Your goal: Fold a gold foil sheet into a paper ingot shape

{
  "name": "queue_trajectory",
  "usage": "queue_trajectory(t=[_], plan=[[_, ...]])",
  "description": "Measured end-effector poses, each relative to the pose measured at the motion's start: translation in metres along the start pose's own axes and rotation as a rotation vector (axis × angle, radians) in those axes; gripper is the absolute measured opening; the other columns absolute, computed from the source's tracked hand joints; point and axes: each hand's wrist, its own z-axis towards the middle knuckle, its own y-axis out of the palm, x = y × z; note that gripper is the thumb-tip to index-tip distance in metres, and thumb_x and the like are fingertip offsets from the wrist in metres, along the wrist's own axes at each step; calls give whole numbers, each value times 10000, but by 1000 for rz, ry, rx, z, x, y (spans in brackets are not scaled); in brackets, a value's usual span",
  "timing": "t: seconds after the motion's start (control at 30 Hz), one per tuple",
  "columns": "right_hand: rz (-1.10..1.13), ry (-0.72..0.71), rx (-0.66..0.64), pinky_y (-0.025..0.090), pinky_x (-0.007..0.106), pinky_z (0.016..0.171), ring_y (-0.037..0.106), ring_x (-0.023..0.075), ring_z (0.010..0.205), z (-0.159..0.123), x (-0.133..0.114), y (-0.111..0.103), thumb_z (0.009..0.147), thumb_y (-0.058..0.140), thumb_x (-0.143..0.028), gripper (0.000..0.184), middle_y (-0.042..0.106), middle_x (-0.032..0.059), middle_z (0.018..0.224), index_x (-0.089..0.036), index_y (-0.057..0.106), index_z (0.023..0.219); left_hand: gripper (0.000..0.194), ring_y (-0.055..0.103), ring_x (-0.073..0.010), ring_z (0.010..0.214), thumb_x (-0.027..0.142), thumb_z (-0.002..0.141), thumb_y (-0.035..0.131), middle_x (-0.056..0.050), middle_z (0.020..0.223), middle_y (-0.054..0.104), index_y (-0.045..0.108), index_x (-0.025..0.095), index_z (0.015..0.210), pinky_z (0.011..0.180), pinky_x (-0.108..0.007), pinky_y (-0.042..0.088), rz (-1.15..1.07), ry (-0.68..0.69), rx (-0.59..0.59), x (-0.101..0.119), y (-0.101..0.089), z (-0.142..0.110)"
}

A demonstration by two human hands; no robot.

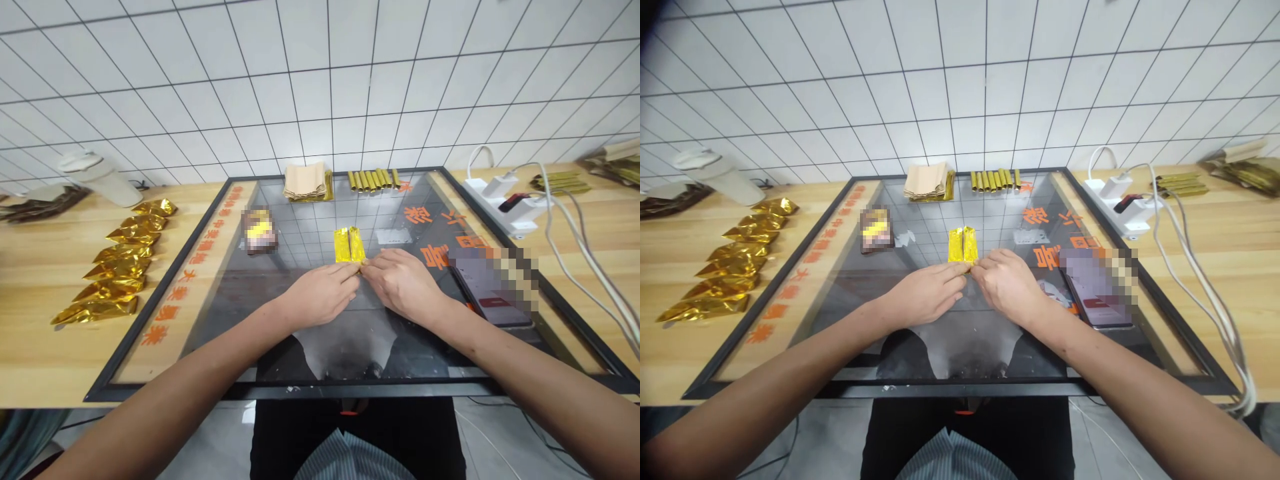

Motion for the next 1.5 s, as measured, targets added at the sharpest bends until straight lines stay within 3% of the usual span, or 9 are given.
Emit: queue_trajectory(t=[0.13,0.27,0.4,0.53,0.87,1.0,1.2,1.5], plan=[[98,33,36,458,417,952,712,256,961,-4,11,0,1094,541,-214,253,820,77,1002,-209,791,1059,258,606,-290,1469,225,1138,426,-194,1490,661,650,120,1209,1268,-473,503,-55,-26,41,3,9,-5],[232,261,115,486,413,874,726,271,918,-7,22,4,1080,574,-275,244,819,77,962,-230,789,974,238,603,-271,1483,220,1141,423,-161,1477,680,639,158,1218,1281,-487,499,-124,-49,53,3,11,-6],[397,431,162,513,414,878,721,282,970,-1,23,13,1010,706,-368,142,799,75,1042,-231,730,1039,237,558,-282,1530,207,1131,441,-168,1528,647,628,152,1267,1281,-500,498,-155,-74,37,5,10,-6],[390,406,127,505,439,912,680,304,1014,7,24,23,970,759,-443,234,748,96,1058,-232,672,1021,257,538,-283,1547,189,1127,430,-169,1565,622,623,143,1290,1302,-495,474,-144,-79,23,7,9,-7],[387,498,48,432,353,789,626,237,871,20,28,25,957,717,-341,188,677,40,913,-245,583,865,237,579,-295,1507,189,1118,440,-177,1508,656,644,143,1229,1282,-502,494,-134,-72,36,7,8,-7],[389,522,65,412,347,788,621,221,860,24,25,23,982,669,-302,181,668,25,885,-242,574,839,239,583,-300,1497,188,1122,430,-160,1515,648,637,149,1235,1269,-498,506,-98,-69,59,7,10,-7],[394,512,44,401,351,784,627,230,877,23,28,24,950,747,-422,251,695,30,931,-241,597,865,247,578,-307,1500,190,1126,423,-184,1525,639,647,131,1212,1275,-496,496,-88,-67,44,6,13,-7],[364,496,22,400,346,783,633,236,902,24,29,25,950,736,-381,211,707,44,958,-238,608,862,294,595,-296,1492,229,1144,415,-171,1566,630,667,140,1265,1281,-488,474,0,-81,61,21,3,-6]])
